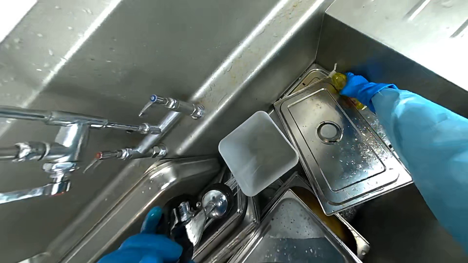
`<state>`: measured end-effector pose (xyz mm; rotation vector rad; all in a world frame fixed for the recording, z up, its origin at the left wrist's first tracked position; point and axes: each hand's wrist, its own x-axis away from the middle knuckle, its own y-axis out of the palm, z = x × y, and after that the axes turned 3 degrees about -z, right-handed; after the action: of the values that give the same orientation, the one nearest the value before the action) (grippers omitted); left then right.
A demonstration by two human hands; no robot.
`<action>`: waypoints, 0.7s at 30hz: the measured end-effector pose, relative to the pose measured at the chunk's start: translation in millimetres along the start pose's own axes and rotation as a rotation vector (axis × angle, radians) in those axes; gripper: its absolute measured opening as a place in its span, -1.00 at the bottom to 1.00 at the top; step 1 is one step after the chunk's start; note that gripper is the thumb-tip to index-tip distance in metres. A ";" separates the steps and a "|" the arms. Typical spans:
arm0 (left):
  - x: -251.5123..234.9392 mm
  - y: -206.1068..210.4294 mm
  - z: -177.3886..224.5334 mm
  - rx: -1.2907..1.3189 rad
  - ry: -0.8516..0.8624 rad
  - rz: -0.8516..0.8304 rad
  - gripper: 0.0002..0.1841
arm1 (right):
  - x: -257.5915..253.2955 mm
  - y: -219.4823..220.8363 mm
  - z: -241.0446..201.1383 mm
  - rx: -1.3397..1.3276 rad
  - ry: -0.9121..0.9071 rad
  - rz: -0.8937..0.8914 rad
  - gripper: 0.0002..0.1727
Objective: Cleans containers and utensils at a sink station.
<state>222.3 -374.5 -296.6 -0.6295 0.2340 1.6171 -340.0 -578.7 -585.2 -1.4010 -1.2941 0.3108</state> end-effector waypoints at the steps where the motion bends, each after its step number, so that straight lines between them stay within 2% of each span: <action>1: -7.2 8.0 7.6 -0.010 -0.001 -0.015 -0.93 | 3.4 -3.8 6.1 -0.054 -0.002 -0.034 -0.07; 3: -15.0 29.0 17.3 0.098 0.020 0.115 -0.93 | 26.8 -15.1 12.6 -0.175 -0.044 -0.109 -0.17; 4: -15.6 37.1 23.4 0.151 -0.002 0.154 -0.87 | 48.2 -23.2 11.9 -0.275 -0.061 -0.147 -0.24; 6: -14.8 46.7 30.2 0.205 -0.048 0.195 -0.71 | 104.5 -43.5 -1.8 -0.530 -0.061 -0.229 -0.35; 8: -16.3 51.1 34.1 0.197 -0.059 0.205 -0.67 | 170.3 -60.9 -26.1 -0.722 -0.043 -0.350 -0.37; 9: -17.8 55.6 37.0 0.186 -0.071 0.222 -0.69 | 198.1 -69.2 -40.0 -0.736 -0.052 -0.416 -0.39; 11: -22.5 65.1 47.0 0.156 -0.119 0.259 -0.70 | 240.9 -85.2 -78.3 -0.536 -0.158 -0.550 -0.34; 13: -22.3 71.2 63.4 0.160 -0.183 0.281 -0.67 | 274.1 -96.4 -127.4 -0.092 -0.344 -0.633 -0.27; 15: -22.3 73.1 77.2 0.154 -0.237 0.297 -0.64 | 302.3 -100.2 -177.7 0.383 -0.527 -0.639 -0.24; 18: -26.7 78.0 91.8 0.064 -0.322 0.330 -0.65 | 343.9 -117.3 -244.0 0.804 -0.681 -0.601 -0.54; 21: -29.6 80.6 122.2 -0.067 -0.424 0.307 -0.67 | 369.3 -125.1 -300.6 1.058 -0.722 -0.557 -0.70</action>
<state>113.5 -351.4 -196.9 -0.2959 -0.0406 2.0185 -35.6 -472.1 -213.3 0.0122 -1.6370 0.9887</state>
